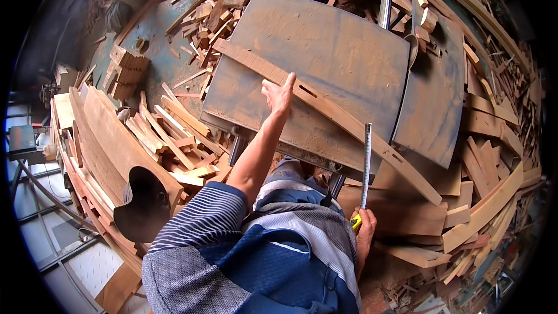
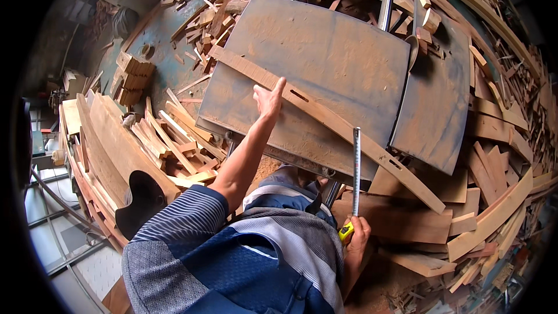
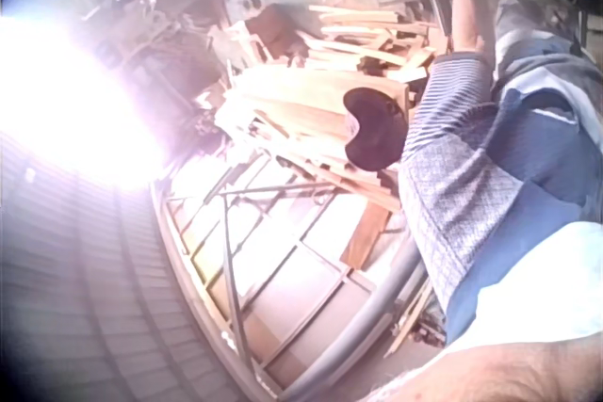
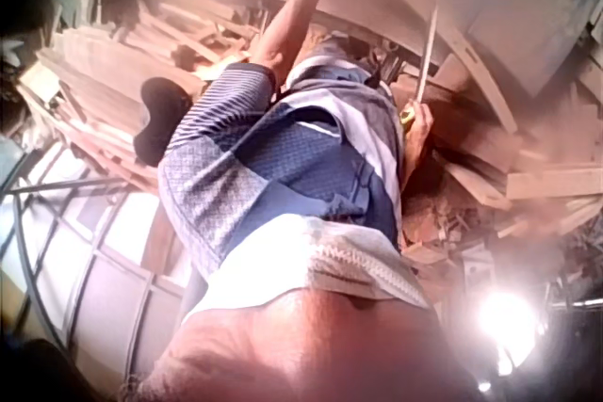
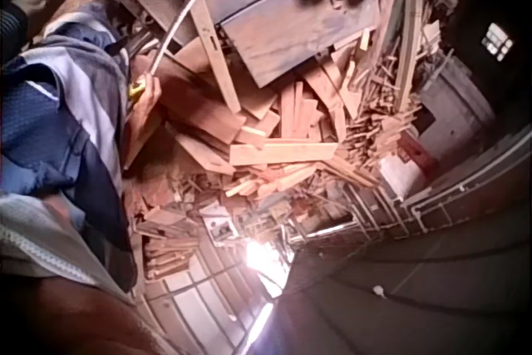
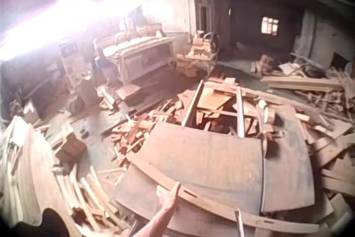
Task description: The person measures wood planks using a tape measure in a woodworking shop, handling various planks one at a time and extending the tape measure across their length.
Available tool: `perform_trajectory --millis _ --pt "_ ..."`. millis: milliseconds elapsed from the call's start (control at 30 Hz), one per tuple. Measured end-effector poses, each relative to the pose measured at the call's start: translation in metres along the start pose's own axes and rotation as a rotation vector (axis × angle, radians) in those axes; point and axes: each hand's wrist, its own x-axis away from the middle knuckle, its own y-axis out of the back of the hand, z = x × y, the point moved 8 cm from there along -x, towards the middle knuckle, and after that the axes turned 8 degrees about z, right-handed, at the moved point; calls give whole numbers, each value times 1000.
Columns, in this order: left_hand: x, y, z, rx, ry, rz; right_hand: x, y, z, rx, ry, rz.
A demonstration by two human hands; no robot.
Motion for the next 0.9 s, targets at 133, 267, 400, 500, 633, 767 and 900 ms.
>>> perform_trajectory --millis 133,267,400,500,633,767,900 --pt "-19 -4 -13 -2 68 -103 20 -8 -4 -31 -67 -1" --pt "-22 -2 -5 118 79 -78 34 0 -12 17 -111 -77" --pt "-35 -12 21 876 -62 240 46 23 -36 178 6 -130" --pt "-36 -13 28 1072 -41 467 61 32 -61 -35 -13 -203" --pt "-18 -11 9 1269 -72 570 68 40 -82 -371 -97 -325" --pt "-17 -8 5 1446 -144 723 63 50 -89 -496 -123 -361" --pt "15 5 -32 1713 -77 878 59 42 -69 -622 -139 -347"
